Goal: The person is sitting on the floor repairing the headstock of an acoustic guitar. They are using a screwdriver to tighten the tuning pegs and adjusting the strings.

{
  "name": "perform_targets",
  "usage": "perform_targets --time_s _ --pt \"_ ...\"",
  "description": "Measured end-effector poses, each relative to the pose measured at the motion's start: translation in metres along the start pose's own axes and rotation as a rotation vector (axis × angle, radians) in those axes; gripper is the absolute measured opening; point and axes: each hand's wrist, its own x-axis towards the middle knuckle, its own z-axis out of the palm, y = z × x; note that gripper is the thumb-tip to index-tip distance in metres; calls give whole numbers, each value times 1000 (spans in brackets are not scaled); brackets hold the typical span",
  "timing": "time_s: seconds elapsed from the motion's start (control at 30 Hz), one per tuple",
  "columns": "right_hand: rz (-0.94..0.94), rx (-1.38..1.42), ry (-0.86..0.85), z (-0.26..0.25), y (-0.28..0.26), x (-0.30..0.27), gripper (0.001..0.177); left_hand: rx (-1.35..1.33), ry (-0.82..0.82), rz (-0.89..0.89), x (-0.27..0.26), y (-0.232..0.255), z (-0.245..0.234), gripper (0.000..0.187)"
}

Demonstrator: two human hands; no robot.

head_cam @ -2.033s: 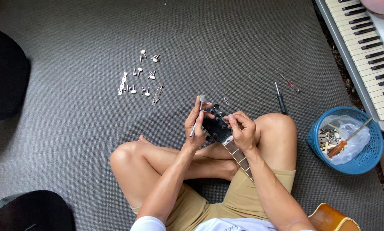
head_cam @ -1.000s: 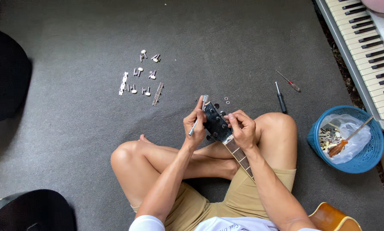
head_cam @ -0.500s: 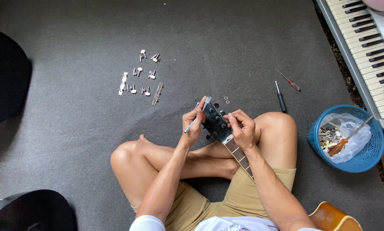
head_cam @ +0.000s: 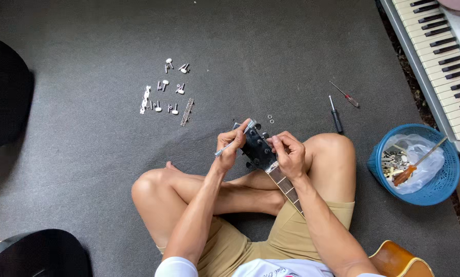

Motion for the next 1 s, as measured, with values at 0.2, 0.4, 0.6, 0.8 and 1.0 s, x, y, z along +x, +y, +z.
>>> perform_targets --time_s 0.2,0.4,0.6,0.8,1.0 --pt "-11 12 0 -1 -3 1 21 -57 -69 -33 2 7 -1 33" --pt "-21 22 -7 0 -4 1 22 -92 -113 -65 7 24 0 33" --pt "-21 29 -6 1 -4 0 21 -125 -162 -90 10 46 8 33" --pt "-17 36 -7 -1 -2 1 22 -129 -128 -98 1 39 12 33" --pt "-11 29 -7 -3 5 0 21 210 -23 73 -11 55 29 41"
